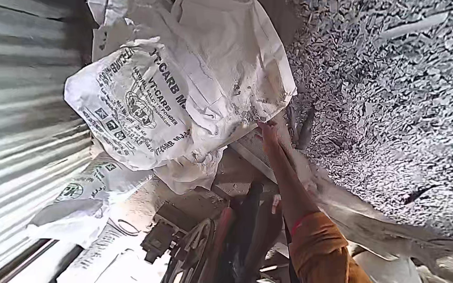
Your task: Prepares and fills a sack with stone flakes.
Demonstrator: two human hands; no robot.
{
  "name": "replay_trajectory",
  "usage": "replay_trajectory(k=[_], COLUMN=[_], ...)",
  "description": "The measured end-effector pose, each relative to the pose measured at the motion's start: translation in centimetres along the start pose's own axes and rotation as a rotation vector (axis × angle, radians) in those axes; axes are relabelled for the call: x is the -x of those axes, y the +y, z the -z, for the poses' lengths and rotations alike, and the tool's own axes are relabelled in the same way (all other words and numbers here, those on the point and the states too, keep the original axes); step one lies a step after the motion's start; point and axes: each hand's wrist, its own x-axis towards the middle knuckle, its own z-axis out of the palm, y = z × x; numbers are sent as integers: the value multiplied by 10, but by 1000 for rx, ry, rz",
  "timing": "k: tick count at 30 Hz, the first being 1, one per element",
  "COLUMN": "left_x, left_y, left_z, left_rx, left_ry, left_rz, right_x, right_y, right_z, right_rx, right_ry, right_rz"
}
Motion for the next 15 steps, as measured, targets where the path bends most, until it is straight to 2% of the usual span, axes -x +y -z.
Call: replay_trajectory(k=[2,5,8,9,12,15], left_x=[0,-7,-11,-12,-16,-20], left_y=[22,37,55,58,53,41], left_z=[16,30,53,64,91,94], left_rx=[124,357,869,1008,1267,1406], left_ry=[65,77,89,119,167,310], left_rz=[25,111,377,411,348,387], right_x=[11,47,81,89,114,135], right_y=[2,-20,-49,-57,-72,-52], right_z=[2,14,44,59,103,135], right_rx=[-82,-251,-319,-330,-341,-333], right_ry=[-17,-91,-113,-100,-68,-66], right_rz=[44,62,99,102,96,47])
